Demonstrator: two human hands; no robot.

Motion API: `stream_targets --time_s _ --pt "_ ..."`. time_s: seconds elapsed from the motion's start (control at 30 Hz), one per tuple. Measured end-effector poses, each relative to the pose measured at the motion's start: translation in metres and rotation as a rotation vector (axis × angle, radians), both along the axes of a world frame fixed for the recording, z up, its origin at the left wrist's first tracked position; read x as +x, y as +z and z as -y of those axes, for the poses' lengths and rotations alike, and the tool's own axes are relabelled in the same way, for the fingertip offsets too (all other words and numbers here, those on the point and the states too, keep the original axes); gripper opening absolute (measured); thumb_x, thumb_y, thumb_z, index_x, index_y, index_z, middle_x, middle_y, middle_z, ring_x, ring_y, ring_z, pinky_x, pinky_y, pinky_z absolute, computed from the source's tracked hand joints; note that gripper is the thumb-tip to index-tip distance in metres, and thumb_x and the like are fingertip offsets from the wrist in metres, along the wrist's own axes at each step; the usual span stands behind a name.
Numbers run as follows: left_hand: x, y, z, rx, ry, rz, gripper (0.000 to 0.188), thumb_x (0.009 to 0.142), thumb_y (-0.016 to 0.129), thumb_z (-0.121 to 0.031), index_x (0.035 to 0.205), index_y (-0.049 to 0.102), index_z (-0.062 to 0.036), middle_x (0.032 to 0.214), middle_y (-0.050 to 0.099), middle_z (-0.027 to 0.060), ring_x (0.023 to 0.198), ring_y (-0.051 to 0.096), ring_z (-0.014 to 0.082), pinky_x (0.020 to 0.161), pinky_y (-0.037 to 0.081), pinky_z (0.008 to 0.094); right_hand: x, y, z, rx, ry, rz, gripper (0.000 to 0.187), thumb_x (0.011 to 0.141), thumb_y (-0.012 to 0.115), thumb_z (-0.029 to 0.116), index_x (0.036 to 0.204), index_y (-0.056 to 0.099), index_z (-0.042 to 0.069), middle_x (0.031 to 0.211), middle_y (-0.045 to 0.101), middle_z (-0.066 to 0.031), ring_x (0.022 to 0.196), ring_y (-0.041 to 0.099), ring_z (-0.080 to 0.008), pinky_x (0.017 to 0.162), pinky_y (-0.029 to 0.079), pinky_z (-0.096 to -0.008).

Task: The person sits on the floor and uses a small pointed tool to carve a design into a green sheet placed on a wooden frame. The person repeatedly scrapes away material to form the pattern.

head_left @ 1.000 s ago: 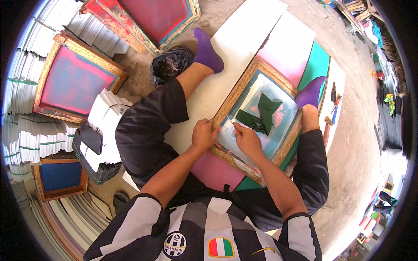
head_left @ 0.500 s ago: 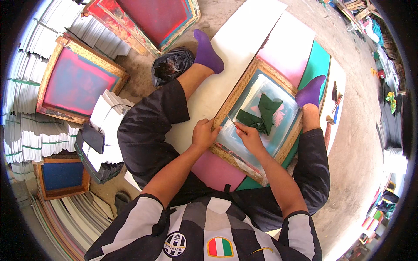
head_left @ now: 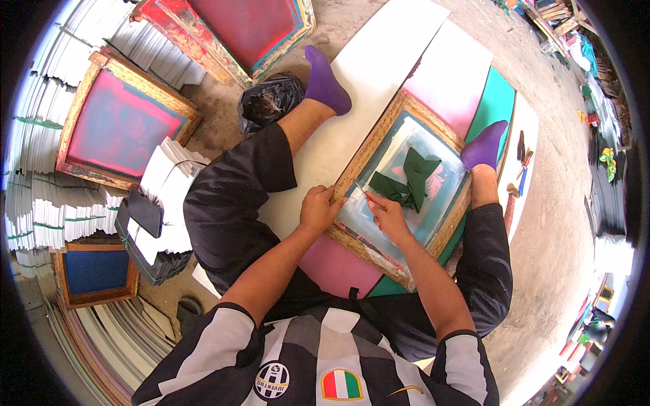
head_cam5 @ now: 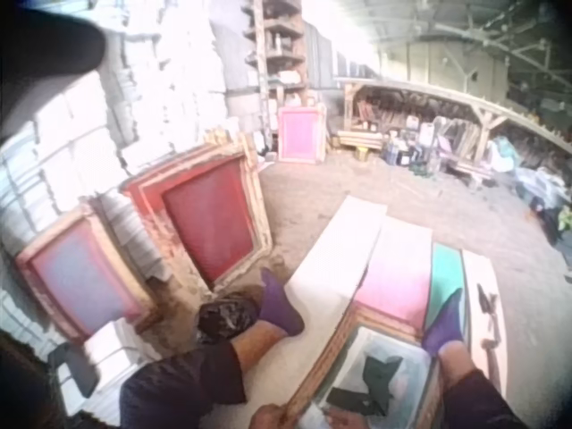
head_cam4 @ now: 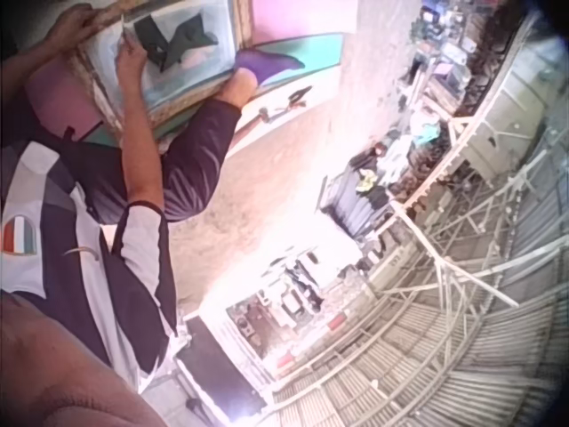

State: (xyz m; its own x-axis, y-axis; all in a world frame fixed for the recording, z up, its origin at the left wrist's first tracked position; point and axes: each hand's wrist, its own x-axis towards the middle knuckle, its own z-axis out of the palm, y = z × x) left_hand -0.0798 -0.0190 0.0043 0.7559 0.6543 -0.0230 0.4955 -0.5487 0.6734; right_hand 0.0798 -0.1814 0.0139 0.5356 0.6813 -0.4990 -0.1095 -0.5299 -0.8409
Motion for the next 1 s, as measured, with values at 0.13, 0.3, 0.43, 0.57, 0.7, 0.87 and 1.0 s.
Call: stream_targets --time_s 0.13,0.3,0.43,0.57,0.7,0.87,1.0 --pt "0.001 0.000 0.001 -0.008 0.005 0.018 0.049 0.082 0.081 -0.034 0.112 0.073 0.0040 0.085 0.065 0.0189 0.086 0.064 0.0379 0.078 0.051 0.0474 -0.006 -0.057 0.009 0.409 0.100 0.813 0.036 0.104 0.063 0.027 0.136 0.068 0.013 0.079 0.065 -0.0022 0.056 0.051 -0.0099 0.051 0.043 -0.0279" --pt "0.000 0.003 0.001 -0.003 0.007 -0.019 0.048 0.082 0.080 -0.033 0.112 0.073 0.0041 0.088 0.066 0.0193 0.087 0.065 0.0383 0.079 0.052 0.0472 0.002 0.014 -0.004 -0.059 -0.042 -0.277 0.035 0.104 0.061 0.029 0.136 0.069 0.015 0.069 0.058 -0.0016 0.049 0.048 -0.0083 0.044 0.039 -0.0258" --pt "-0.001 -0.002 0.001 0.002 0.012 -0.024 0.048 0.082 0.080 -0.032 0.112 0.073 0.0050 0.088 0.067 0.0201 0.088 0.065 0.0389 0.080 0.052 0.0474 0.006 0.045 -0.010 -0.147 -0.097 -0.456 0.036 0.104 0.061 0.027 0.136 0.068 0.013 0.070 0.061 -0.0028 0.052 0.053 -0.0119 0.047 0.043 -0.0296" --pt "0.001 -0.003 0.003 -0.013 0.049 0.021 0.050 0.082 0.081 -0.033 0.112 0.073 0.0056 0.092 0.068 0.0218 0.089 0.067 0.0389 0.081 0.053 0.0472 -0.012 -0.018 0.015 0.067 0.101 0.340 0.038 0.102 0.062 0.028 0.138 0.066 0.018 0.077 0.070 -0.0117 0.066 0.066 -0.0290 0.060 0.051 -0.0437" --pt "-0.001 -0.002 0.003 -0.078 0.109 0.002 0.042 0.082 0.080 -0.030 0.110 0.074 0.0008 0.095 0.068 0.0195 0.095 0.066 0.0381 0.085 0.054 0.0466 -0.037 0.030 0.008 -0.101 0.182 0.566 0.038 0.100 0.061 0.032 0.138 0.065 0.029 0.086 0.072 -0.0194 0.080 0.070 -0.0414 0.071 0.053 -0.0542" --pt "-0.002 0.019 0.009 -0.060 0.127 -0.166 0.042 0.083 0.078 -0.036 0.109 0.076 -0.0031 0.096 0.068 0.0160 0.097 0.067 0.0356 0.084 0.055 0.0476 -0.042 0.039 0.004 -0.243 0.309 0.792 0.035 0.101 0.058 0.036 0.135 0.066 0.032 0.083 0.071 -0.0198 0.076 0.070 -0.0406 0.068 0.054 -0.0557" --pt "-0.009 0.022 0.015 0.044 0.111 -0.260 0.044 0.083 0.078 -0.039 0.112 0.076 -0.0060 0.100 0.068 0.0132 0.098 0.067 0.0335 0.083 0.056 0.0469 -0.044 0.037 0.003 -0.261 0.337 0.838 0.036 0.101 0.059 0.035 0.136 0.064 0.032 0.082 0.070 -0.0197 0.075 0.070 -0.0410 0.065 0.055 -0.0549"
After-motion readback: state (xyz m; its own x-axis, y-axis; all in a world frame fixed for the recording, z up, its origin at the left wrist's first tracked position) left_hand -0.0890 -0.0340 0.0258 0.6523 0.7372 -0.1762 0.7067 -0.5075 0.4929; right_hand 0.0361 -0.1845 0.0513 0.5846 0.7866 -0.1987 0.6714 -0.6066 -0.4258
